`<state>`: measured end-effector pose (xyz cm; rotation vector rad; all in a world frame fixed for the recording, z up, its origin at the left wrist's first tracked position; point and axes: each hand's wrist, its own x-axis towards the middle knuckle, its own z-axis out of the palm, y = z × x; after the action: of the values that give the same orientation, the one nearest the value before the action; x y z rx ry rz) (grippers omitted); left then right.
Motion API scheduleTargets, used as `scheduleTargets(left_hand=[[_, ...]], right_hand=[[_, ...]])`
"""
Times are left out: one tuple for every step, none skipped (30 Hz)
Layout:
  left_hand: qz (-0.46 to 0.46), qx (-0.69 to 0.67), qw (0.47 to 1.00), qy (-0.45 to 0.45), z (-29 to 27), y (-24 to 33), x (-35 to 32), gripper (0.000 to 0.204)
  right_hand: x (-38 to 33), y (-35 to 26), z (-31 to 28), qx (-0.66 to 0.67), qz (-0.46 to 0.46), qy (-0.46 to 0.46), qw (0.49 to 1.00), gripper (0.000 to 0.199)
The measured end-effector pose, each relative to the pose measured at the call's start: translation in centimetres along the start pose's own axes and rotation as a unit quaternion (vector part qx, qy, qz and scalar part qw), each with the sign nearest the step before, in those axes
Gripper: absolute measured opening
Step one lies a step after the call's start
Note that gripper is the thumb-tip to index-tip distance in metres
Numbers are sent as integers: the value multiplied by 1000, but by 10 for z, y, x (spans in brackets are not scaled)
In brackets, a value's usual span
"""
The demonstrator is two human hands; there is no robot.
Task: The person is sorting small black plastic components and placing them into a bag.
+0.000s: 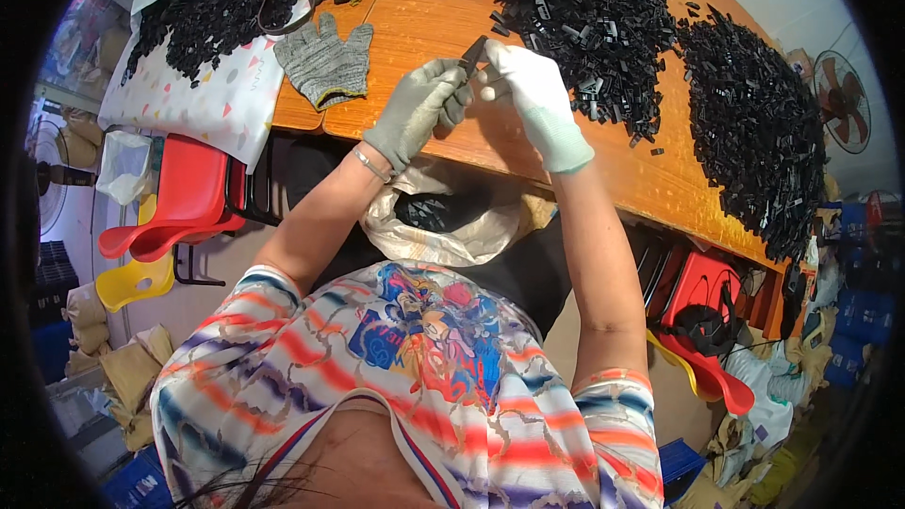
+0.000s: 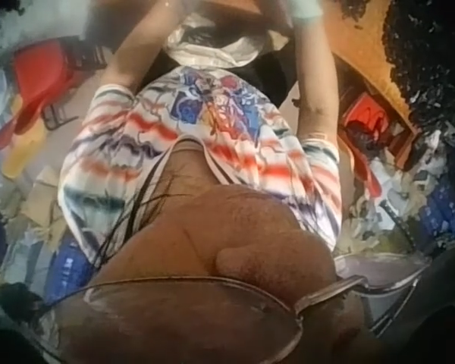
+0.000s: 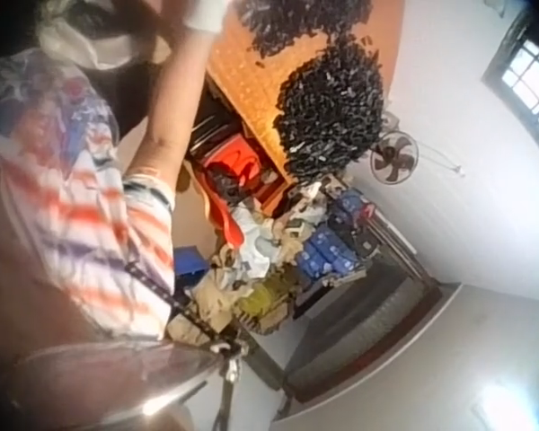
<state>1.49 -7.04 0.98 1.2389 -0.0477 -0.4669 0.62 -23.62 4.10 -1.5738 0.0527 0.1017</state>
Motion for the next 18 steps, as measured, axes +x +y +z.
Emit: scheduleTargets(left_hand=[[4,-7,1000,-3,0,-1,-2,22],[5,-7,1000,-5,-1,-1,-3,22],[-8,-31,999,-34,-2,0,-4,21],[-20,-55,996,-63,-3,0,-6,21],[-19,-55,996,-62,-5,-1,-7,21],[-21,-61,995,-79,-8,-2,-8,20],[-23,-67,993,-97,-10,-3,-9,20],[-23,-66,993,-97,-9,-3,-10,20],[-31,-80,991,-105,-9,-2,-12,20],[-40,-93,989,-112,-8,-1,-15,21],[-40,-92,988,-113,-7,-1,-17,21],[-42,-81,990,-110,-5,-1,-19,21],[-43,-69,991,-108,-4,-1,-21,22],[-43,-69,991,-106,-3,-3,-23,22],[-51,-94,989,-102,-2,-6,-23,22],[-60,-119,986,-98,-2,-9,-25,23],[-60,-119,986,-100,-3,-13,-25,23],[-54,-120,984,-116,-6,-17,-27,24]], right_hand=[[1,2,-2,-1,0,-1,1000,30],[2,6,-6,60,41,-19,997,29],[2,8,-10,121,81,-37,989,29],[2,10,-14,172,79,-67,980,34],[1,7,-13,172,79,-69,980,34],[-1,3,-12,169,90,-71,979,35],[-4,-2,-11,166,100,-73,978,37],[-8,-4,-6,125,57,-67,988,40],[-10,-5,-4,125,57,-67,988,40],[-11,-5,-2,101,37,-74,991,38],[-12,-5,-2,76,18,-80,994,37],[-8,0,-2,46,17,-57,997,30],[-9,2,-2,46,17,-56,997,30],[-12,3,2,47,-11,-63,997,25],[-13,4,6,48,-39,-69,996,21],[-12,10,10,56,-43,-55,996,18],[-12,12,13,39,-48,-38,997,18],[-14,14,16,22,-52,-20,998,18]])
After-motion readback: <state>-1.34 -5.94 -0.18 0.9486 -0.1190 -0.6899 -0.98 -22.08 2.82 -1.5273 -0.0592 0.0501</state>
